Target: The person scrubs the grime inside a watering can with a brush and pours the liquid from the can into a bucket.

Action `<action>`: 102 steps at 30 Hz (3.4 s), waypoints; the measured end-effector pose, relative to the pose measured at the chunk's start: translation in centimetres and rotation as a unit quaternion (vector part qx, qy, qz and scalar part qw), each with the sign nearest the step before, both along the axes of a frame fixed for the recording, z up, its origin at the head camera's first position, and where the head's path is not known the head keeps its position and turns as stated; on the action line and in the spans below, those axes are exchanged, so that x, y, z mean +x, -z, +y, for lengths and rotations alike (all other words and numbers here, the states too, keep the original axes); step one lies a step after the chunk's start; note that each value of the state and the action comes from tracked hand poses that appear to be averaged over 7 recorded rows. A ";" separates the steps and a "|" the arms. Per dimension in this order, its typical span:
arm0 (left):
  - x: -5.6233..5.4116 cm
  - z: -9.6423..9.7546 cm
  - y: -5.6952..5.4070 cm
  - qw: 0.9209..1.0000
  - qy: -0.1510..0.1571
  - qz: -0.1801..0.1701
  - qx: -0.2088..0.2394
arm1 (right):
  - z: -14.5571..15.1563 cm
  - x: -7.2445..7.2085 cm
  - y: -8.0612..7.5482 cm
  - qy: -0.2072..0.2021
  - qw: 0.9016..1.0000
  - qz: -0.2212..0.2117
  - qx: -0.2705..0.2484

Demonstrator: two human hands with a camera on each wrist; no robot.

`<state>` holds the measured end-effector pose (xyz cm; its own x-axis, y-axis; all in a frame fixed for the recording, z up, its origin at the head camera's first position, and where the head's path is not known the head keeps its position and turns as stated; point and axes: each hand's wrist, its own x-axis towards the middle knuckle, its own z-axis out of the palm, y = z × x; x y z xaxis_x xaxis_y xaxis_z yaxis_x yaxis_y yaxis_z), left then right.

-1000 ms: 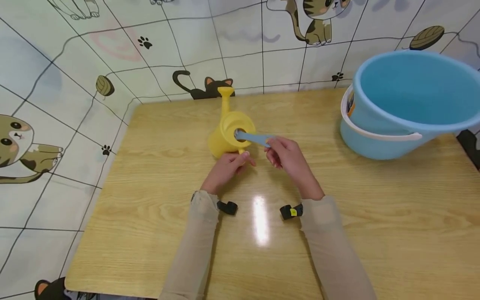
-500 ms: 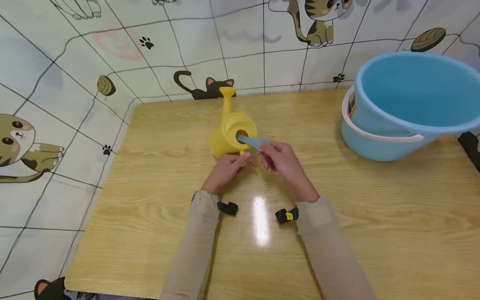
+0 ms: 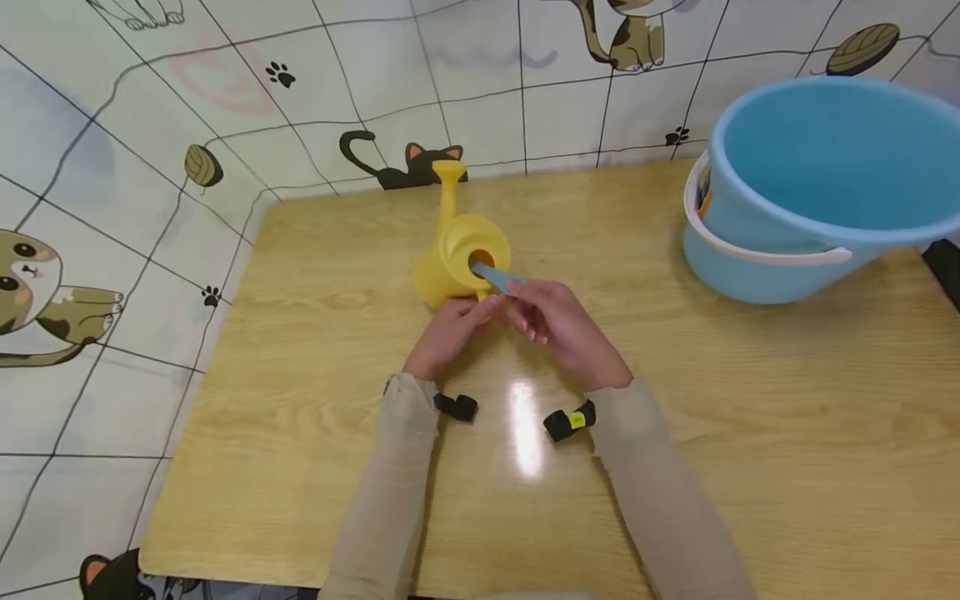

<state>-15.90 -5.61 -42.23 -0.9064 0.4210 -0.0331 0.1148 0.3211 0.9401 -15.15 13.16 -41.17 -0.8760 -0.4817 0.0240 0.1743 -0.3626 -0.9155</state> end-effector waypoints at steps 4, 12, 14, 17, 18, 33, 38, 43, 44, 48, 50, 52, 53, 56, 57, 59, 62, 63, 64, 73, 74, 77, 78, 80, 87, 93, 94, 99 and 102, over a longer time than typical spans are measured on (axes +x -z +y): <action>-0.8 0.1 1.6 1.000 -0.017 0.003 0.005 | 0.2 -0.3 0.3 -0.038 0.998 0.003 -0.044; -1.0 -0.1 2.0 0.998 -0.024 0.010 0.057 | 0.8 -0.3 0.4 -0.070 0.995 -0.014 -0.065; -0.8 -0.1 1.4 0.997 -0.022 0.007 0.072 | 0.9 -0.4 0.5 -0.075 0.995 -0.017 -0.058; -0.4 -0.2 0.5 0.997 -0.024 0.003 0.071 | 1.1 -0.5 0.5 -0.080 0.995 -0.015 -0.050; -0.4 -0.2 0.4 0.997 -0.025 0.000 0.069 | 1.1 -0.5 0.5 -0.079 0.996 -0.013 -0.046; -0.1 -0.4 0.4 0.998 -0.031 -0.051 0.027 | 0.4 -0.4 0.7 -0.070 0.997 0.012 -0.025; -0.2 -0.3 0.6 0.998 -0.026 -0.040 0.043 | 0.6 -0.4 0.5 -0.030 0.999 0.011 0.013; -0.2 -0.2 0.6 0.998 -0.024 -0.029 0.048 | 0.3 -0.2 -0.4 0.050 0.987 0.054 0.140; -0.2 -0.2 0.6 0.998 -0.026 -0.028 0.047 | 0.2 -0.2 -0.6 0.065 0.982 0.060 0.166; -0.3 -0.2 0.7 0.998 -0.029 -0.027 0.047 | 0.0 -0.1 -0.8 0.113 0.954 0.095 0.261; -0.4 -0.2 0.8 0.998 -0.027 -0.025 0.048 | 0.0 -0.1 -0.8 0.134 0.936 0.120 0.301; -0.4 -0.2 0.8 0.998 -0.023 -0.025 0.050 | 0.1 -0.1 -0.7 0.154 0.920 0.142 0.331; -0.4 -0.2 0.8 0.998 -0.022 -0.024 0.051 | 0.2 -0.2 -0.7 0.163 0.914 0.151 0.340; -0.4 -0.3 0.6 0.998 -0.023 -0.020 0.059 | 0.5 -0.2 -0.7 0.195 0.905 0.162 0.341; -0.3 -0.3 0.6 0.998 -0.024 -0.018 0.063 | 0.6 -0.2 -0.7 0.204 0.905 0.161 0.337; -0.3 -0.4 0.5 0.997 -0.029 -0.015 0.071 | 0.7 -0.2 -0.8 0.215 0.905 0.158 0.332; -0.2 -0.4 0.4 0.996 -0.032 -0.011 0.081 | 0.8 -0.2 -1.1 0.217 0.907 0.150 0.329; -0.2 -0.5 0.4 0.996 -0.031 -0.011 0.083 | 0.7 -0.2 -1.2 0.215 0.907 0.148 0.330; -0.2 -0.5 0.5 0.996 -0.031 -0.012 0.086 | 0.6 0.0 -1.5 0.212 0.907 0.147 0.332; -1.5 0.0 2.8 0.996 -0.036 -0.011 0.077 | 0.3 1.2 -4.1 0.204 0.906 0.149 0.339; -1.5 0.0 3.0 0.996 -0.040 -0.010 0.075 | 0.3 1.2 -4.2 0.201 0.908 0.147 0.337; -1.1 -0.1 3.3 0.997 -0.047 -0.013 0.065 | 0.3 1.3 -4.0 0.186 0.916 0.137 0.328; -0.9 -0.1 3.4 0.997 -0.048 -0.014 0.064 | 0.3 1.4 -3.9 0.181 0.919 0.132 0.325; -0.6 -0.3 3.5 0.997 -0.049 -0.015 0.064 | 0.2 1.4 -3.7 0.173 0.921 0.130 0.323; -0.3 -0.3 3.6 0.996 -0.047 -0.014 0.069 | 0.3 1.4 -3.4 0.180 0.922 0.136 0.315; -0.7 -0.3 3.3 0.997 -0.042 -0.007 0.071 | 0.8 0.8 -2.5 0.220 0.918 0.132 0.301; -0.7 -0.3 3.2 0.997 -0.042 -0.004 0.069 | 0.8 0.6 -2.2 0.227 0.918 0.129 0.298; -0.9 -0.3 2.9 0.997 -0.040 -0.001 0.072 | 1.3 -0.3 -0.6 0.279 0.899 0.115 0.316; -0.9 -0.3 2.9 0.997 -0.037 -0.003 0.074 | 1.3 -0.3 -0.7 0.304 0.891 0.115 0.317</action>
